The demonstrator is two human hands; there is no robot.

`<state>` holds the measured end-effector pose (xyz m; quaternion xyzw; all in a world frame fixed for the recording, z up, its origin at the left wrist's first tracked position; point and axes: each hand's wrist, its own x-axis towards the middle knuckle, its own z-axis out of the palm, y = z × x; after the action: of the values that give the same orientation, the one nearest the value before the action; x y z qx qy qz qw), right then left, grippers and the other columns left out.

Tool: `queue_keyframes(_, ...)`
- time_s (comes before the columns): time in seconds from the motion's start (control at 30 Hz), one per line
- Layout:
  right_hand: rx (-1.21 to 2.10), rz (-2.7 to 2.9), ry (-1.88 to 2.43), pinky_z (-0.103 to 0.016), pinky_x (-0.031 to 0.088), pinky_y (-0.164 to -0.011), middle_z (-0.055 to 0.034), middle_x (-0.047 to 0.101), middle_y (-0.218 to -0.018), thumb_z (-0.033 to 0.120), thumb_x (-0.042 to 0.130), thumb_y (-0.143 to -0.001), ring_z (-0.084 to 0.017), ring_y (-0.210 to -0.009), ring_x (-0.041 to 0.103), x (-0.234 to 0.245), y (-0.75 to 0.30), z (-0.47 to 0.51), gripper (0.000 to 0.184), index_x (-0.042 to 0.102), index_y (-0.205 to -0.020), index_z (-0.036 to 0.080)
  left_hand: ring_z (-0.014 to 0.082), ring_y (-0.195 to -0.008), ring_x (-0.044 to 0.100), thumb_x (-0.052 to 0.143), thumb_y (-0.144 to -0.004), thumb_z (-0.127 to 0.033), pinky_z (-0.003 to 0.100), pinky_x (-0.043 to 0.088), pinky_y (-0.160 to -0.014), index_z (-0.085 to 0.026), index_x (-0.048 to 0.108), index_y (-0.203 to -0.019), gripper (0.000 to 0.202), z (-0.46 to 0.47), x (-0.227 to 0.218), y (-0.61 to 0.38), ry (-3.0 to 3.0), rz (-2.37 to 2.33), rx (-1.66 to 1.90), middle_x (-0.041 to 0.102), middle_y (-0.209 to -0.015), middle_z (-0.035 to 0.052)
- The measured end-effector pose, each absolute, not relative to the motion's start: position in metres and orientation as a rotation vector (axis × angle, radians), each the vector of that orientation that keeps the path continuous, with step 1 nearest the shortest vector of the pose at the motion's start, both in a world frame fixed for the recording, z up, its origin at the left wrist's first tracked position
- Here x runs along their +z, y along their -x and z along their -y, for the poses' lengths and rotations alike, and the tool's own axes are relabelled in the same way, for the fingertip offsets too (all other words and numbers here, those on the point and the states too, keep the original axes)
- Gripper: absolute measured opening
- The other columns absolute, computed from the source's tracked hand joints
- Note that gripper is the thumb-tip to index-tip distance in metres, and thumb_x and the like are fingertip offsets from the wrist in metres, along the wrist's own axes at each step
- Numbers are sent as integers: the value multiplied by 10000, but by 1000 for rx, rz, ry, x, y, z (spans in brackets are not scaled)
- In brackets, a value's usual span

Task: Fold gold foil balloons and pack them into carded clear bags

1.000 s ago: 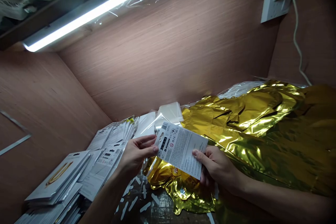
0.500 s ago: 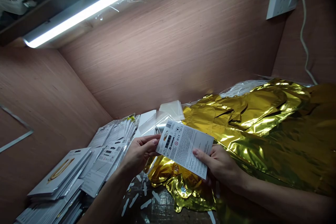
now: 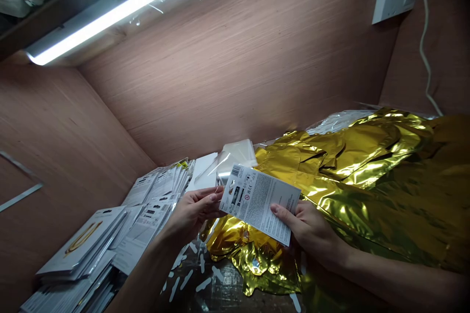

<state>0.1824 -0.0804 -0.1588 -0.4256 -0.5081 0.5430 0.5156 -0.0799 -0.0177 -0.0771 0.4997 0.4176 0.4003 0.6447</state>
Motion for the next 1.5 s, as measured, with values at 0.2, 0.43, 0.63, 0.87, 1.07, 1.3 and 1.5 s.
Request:
queue_keyframes(0.2,1241,1247,1029,-234,465,-456,-68,678,-658,664,615,-928,-149,-538,609,-162,-184,80,564,682,-759,130,245,-844,783,864,-809,-312,347,624,-848,-88,775,-1186,447,21,-81,77,-1199,-899,815,792,-1060,200)
queue_keyframes(0.43,1319,1227,989,-231,485,-416,-48,671,-594,678,632,-908,-148,-470,617,-159,-181,79,568,675,-729,140,277,-903,771,865,-802,-325,391,615,-877,-79,810,-1033,342,31,-97,57,-1208,-847,858,789,-1046,198)
queue_keyframes(0.63,1410,1300,941,-228,487,-390,-51,667,-546,658,623,-924,-155,-431,626,-162,-180,80,575,684,-706,130,217,-1012,748,879,-792,-283,272,599,-893,-149,801,-1085,332,38,-112,39,-971,-786,1226,793,-1113,116)
queue_keyframes(0.87,1347,1371,848,-255,559,-504,-63,731,-665,630,721,-849,-181,-557,709,-129,-189,72,504,670,-793,132,186,-864,770,950,-668,-221,202,628,-753,-130,811,-987,359,31,-102,40,-776,-812,1444,818,-950,76)
queue_keyframes(1.07,1150,1439,966,-252,569,-494,-54,706,-588,653,683,-859,-178,-522,711,-106,-176,71,517,587,-688,175,245,-990,770,880,-751,-159,287,657,-860,-146,800,-977,240,41,-101,32,-690,-791,1459,813,-1018,82)
queue_keyframes(1.3,1076,1504,974,-232,564,-472,-51,700,-588,619,677,-884,-184,-536,725,-98,-158,65,505,622,-713,148,332,-1123,728,892,-755,-216,410,637,-958,-105,785,-1006,295,49,-104,31,-662,-749,1320,793,-1094,142)
queue_keyframes(1.5,1131,1402,1019,-258,579,-448,-55,693,-619,633,742,-836,-199,-512,718,-107,-154,69,537,641,-694,125,323,-1053,752,902,-731,-179,396,659,-890,-111,794,-947,251,41,-93,39,-614,-739,1476,811,-984,124)
